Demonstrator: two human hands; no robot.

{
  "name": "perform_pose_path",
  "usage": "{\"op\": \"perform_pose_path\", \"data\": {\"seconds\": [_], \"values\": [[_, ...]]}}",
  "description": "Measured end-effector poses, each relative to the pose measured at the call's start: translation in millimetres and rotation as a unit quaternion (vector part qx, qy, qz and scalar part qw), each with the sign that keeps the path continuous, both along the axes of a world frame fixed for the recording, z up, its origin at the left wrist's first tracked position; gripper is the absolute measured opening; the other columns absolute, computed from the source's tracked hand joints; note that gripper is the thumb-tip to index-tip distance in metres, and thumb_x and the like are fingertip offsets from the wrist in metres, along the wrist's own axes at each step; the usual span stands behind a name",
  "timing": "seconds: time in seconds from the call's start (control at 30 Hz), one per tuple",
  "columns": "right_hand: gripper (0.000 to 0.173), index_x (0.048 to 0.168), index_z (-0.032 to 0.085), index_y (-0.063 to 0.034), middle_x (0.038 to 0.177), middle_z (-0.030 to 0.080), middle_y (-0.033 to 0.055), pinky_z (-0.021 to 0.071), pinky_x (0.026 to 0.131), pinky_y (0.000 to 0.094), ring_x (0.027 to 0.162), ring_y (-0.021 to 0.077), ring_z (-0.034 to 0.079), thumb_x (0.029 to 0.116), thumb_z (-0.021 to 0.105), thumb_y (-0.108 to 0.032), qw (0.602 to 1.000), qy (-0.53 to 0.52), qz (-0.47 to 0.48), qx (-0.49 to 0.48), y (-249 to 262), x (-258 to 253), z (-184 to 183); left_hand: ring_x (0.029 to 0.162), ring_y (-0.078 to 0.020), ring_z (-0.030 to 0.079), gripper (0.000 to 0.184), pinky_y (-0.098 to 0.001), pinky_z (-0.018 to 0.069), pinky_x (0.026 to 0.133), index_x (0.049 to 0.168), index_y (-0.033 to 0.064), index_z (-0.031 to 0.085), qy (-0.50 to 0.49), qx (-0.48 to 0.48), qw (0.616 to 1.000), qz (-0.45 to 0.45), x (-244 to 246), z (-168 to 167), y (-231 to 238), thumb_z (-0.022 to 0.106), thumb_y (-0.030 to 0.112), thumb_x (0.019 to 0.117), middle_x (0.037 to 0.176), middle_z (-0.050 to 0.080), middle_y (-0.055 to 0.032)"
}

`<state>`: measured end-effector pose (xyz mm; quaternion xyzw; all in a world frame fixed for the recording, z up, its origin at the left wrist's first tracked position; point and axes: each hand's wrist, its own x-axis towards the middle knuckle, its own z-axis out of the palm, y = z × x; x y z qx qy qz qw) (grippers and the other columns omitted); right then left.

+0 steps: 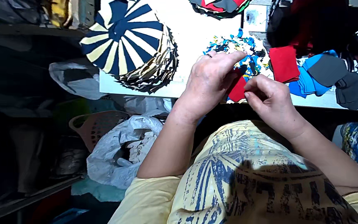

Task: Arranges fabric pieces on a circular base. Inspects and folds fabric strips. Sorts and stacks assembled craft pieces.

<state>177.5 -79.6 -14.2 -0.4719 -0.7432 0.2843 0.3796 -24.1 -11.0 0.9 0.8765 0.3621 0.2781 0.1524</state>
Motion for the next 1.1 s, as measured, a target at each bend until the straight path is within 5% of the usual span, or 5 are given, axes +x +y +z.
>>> {"op": "perform_pose_path", "data": {"seconds": [0.3, 0.53, 0.7, 0.9, 1.1], "values": [[0.013, 0.106, 0.066, 0.0021, 0.085, 0.065, 0.0060, 0.0535, 0.056, 0.0207, 0.064, 0.0066, 0.059, 0.0944, 0.061, 0.000, 0.997, 0.066, -0.006, -0.042, 0.2, 6.9, -1.2, 0.099, -0.0235, 0.069, 0.034, -0.0493, 0.0495, 0.094, 0.134, 0.0071, 0.066, -0.008, 0.000, 1.000, -0.010, 2.1, -0.4, -0.1, 0.060, 0.010, 0.1009, 0.100, 0.075, -0.0072], [0.012, 0.100, 0.072, 0.0002, 0.092, 0.068, 0.0106, 0.0572, 0.074, 0.0279, 0.083, 0.0157, 0.066, 0.0958, 0.060, -0.002, 0.996, -0.082, -0.009, 0.033, -0.8, -0.4, 1.7, 0.101, -0.0269, 0.068, 0.036, -0.0519, 0.0476, 0.094, 0.134, 0.0087, 0.067, 0.006, 0.002, 1.000, -0.003, 3.1, 0.3, 2.0, 0.063, 0.009, 0.0981, 0.107, 0.074, -0.0103], [0.015, 0.102, 0.075, -0.0035, 0.089, 0.063, 0.0096, 0.0564, 0.064, 0.0343, 0.075, 0.0197, 0.064, 0.0968, 0.061, -0.005, 0.987, -0.156, -0.006, 0.031, -5.4, 1.6, 6.1, 0.102, -0.0332, 0.064, 0.032, -0.0577, 0.0427, 0.098, 0.133, 0.0095, 0.067, 0.011, 0.046, 0.999, 0.019, 3.2, 5.8, 0.7, 0.061, 0.014, 0.1014, 0.106, 0.069, -0.0161], [0.020, 0.114, 0.076, -0.0037, 0.097, 0.064, 0.0090, 0.0566, 0.070, 0.0288, 0.082, 0.0156, 0.064, 0.1005, 0.061, -0.009, 0.993, -0.114, 0.017, 0.023, -13.7, 30.5, 25.3, 0.134, -0.0371, 0.053, 0.037, -0.0647, 0.0312, 0.116, 0.138, 0.0070, 0.062, 0.045, 0.052, 0.997, 0.046, 25.3, 17.0, -19.0, 0.049, 0.008, 0.1036, 0.136, 0.061, -0.0170], [0.016, 0.104, 0.076, 0.0014, 0.104, 0.070, 0.0171, 0.0588, 0.086, 0.0361, 0.097, 0.0231, 0.069, 0.0987, 0.062, -0.005, 0.967, -0.180, -0.152, 0.094, -17.1, 102.7, 45.1, 0.156, -0.0365, 0.025, 0.053, -0.0644, 0.0146, 0.124, 0.156, 0.0122, 0.043, 0.143, 0.007, 0.987, 0.074, 49.6, -7.8, -9.6, 0.032, 0.032, 0.1087, 0.165, 0.034, -0.0169]]}}
